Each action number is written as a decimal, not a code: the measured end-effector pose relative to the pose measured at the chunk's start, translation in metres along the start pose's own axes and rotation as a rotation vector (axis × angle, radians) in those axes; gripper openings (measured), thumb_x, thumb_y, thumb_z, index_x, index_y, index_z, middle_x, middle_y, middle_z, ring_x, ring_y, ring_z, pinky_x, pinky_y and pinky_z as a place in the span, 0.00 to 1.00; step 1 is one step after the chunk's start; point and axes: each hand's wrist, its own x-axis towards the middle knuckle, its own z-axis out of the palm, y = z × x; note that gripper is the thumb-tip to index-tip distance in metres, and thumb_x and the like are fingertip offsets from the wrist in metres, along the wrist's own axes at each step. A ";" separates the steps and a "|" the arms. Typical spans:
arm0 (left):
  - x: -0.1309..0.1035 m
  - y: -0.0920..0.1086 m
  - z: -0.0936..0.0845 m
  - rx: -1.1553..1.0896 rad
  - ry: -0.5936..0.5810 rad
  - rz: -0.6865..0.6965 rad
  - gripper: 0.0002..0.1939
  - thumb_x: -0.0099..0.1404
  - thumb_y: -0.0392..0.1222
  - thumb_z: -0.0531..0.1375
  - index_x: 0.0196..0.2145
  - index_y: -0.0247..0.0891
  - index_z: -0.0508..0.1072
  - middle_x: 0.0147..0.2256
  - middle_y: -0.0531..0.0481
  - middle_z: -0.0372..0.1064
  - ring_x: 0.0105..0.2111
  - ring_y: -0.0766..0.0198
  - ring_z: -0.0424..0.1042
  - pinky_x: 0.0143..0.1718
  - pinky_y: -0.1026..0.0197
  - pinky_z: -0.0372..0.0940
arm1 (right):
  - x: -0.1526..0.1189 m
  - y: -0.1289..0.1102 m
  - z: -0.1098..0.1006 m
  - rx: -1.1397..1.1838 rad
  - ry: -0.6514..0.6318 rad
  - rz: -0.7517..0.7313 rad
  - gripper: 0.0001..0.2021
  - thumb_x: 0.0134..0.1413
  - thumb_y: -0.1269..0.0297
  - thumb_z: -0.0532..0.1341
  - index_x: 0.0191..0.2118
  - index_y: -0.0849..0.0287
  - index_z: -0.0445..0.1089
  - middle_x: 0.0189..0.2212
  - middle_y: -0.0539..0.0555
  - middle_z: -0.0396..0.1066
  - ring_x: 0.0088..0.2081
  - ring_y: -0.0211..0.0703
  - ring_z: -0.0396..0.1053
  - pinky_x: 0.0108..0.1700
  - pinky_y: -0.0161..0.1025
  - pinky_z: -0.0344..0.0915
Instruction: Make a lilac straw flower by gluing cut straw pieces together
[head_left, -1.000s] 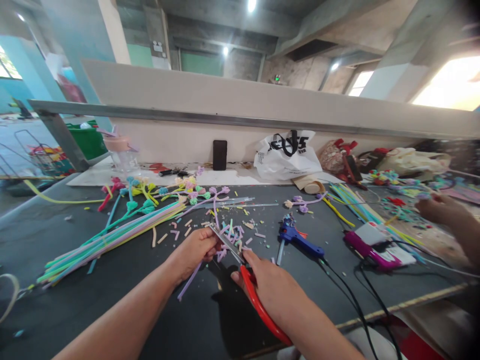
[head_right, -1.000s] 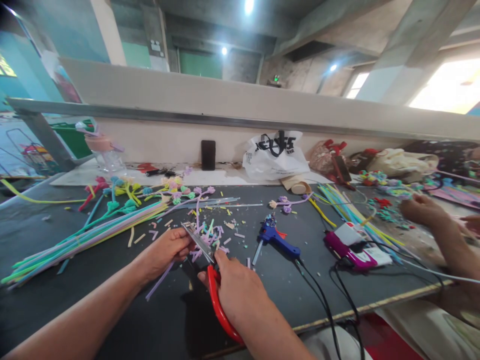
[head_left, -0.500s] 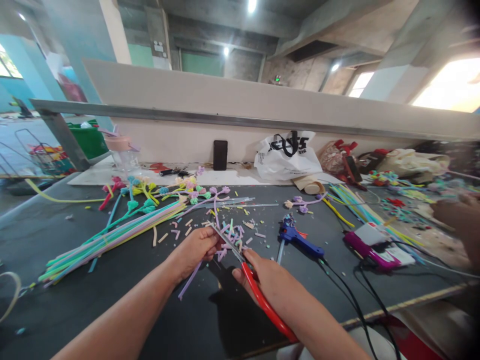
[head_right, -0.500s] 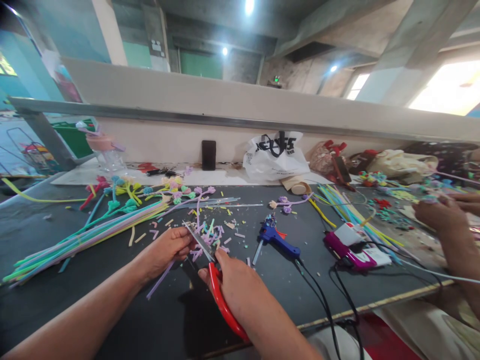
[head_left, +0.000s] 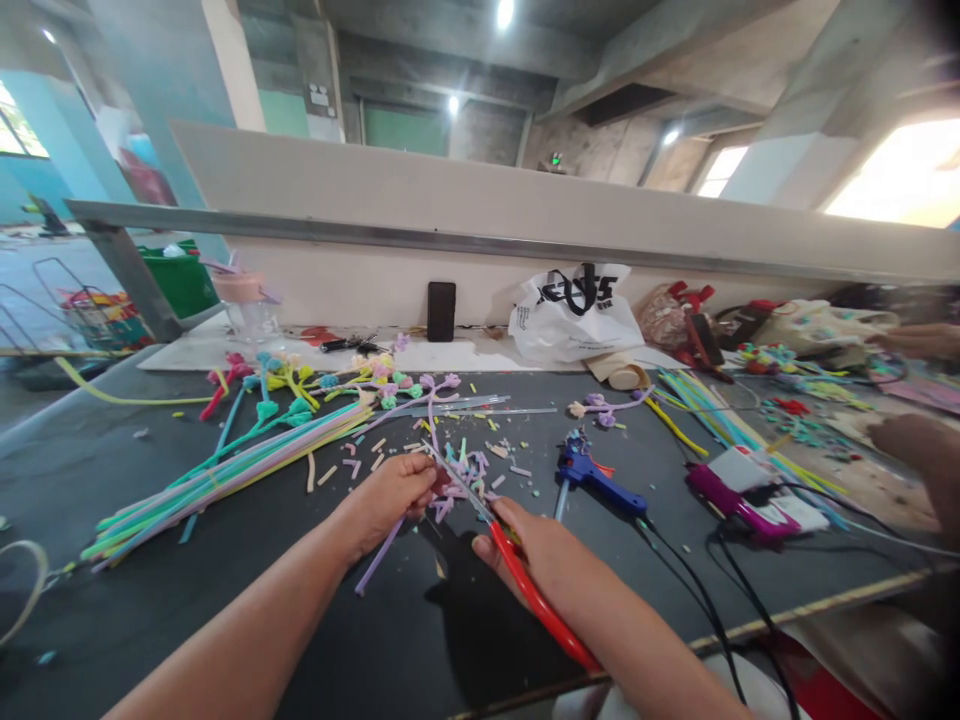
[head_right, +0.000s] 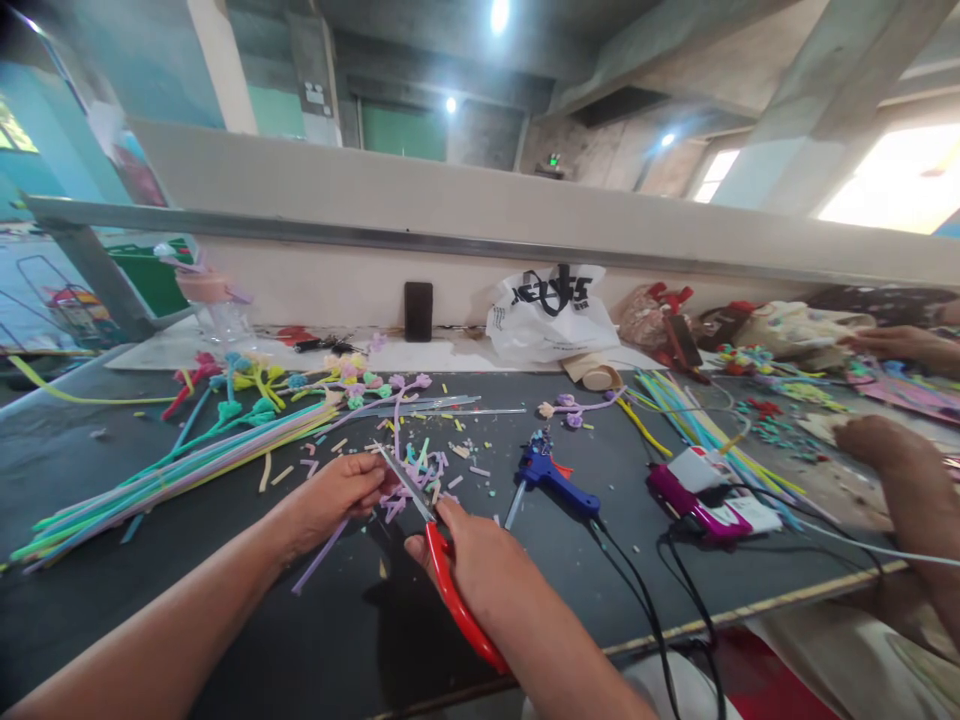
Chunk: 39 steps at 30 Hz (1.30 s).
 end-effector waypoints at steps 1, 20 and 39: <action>0.000 0.000 -0.001 0.002 0.007 0.010 0.13 0.54 0.48 0.58 0.27 0.33 0.67 0.22 0.55 0.59 0.17 0.75 0.49 0.18 0.69 0.43 | -0.002 0.000 -0.004 -0.015 -0.001 -0.003 0.18 0.55 0.49 0.49 0.46 0.52 0.62 0.28 0.52 0.72 0.28 0.42 0.70 0.28 0.33 0.56; 0.000 -0.003 -0.003 0.033 0.030 -0.037 0.15 0.55 0.50 0.57 0.26 0.33 0.67 0.18 0.58 0.56 0.15 0.76 0.49 0.17 0.71 0.44 | -0.006 -0.008 -0.015 -0.020 0.024 0.100 0.16 0.56 0.50 0.49 0.43 0.54 0.62 0.30 0.54 0.72 0.32 0.44 0.71 0.30 0.33 0.56; -0.003 0.000 0.004 0.071 -0.011 -0.003 0.13 0.57 0.48 0.56 0.27 0.34 0.67 0.23 0.55 0.62 0.16 0.77 0.47 0.18 0.69 0.41 | -0.004 -0.014 -0.005 -0.076 0.022 0.058 0.19 0.56 0.49 0.49 0.47 0.54 0.61 0.33 0.56 0.73 0.34 0.50 0.71 0.32 0.37 0.58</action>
